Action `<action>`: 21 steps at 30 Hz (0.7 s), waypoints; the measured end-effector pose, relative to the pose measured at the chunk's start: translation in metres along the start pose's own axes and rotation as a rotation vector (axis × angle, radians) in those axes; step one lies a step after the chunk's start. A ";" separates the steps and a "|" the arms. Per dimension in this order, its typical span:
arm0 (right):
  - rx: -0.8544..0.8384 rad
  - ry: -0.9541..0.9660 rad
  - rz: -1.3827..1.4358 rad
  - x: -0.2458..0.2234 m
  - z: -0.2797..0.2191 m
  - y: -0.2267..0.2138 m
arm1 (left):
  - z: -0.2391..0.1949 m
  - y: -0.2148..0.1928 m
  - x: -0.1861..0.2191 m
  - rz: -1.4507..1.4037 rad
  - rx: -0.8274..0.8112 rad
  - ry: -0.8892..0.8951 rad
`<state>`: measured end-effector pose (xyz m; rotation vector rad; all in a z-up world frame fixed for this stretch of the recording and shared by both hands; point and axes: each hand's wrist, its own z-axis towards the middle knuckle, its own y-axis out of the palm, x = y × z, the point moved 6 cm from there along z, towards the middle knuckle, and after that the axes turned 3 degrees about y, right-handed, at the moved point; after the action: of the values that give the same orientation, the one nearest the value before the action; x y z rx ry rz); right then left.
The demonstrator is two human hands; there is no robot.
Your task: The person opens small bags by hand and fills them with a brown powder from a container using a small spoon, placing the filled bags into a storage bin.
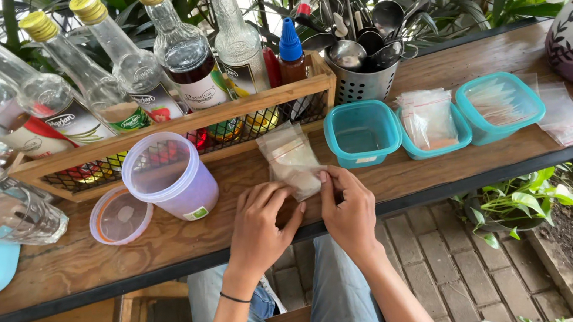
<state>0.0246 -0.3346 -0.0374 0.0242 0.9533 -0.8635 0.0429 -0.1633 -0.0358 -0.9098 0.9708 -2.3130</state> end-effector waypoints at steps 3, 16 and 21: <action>0.000 0.016 0.070 -0.003 0.001 -0.006 | 0.003 -0.005 0.002 -0.029 -0.010 -0.020; -0.154 -0.334 0.184 -0.045 -0.011 -0.023 | -0.007 -0.012 -0.017 -0.452 0.171 -0.156; -0.240 -0.566 0.172 -0.047 -0.026 -0.009 | -0.023 -0.003 -0.050 -0.890 0.343 -0.281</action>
<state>-0.0133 -0.3008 -0.0161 -0.3248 0.5050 -0.5457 0.0589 -0.1197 -0.0656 -1.6814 -0.0037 -2.7752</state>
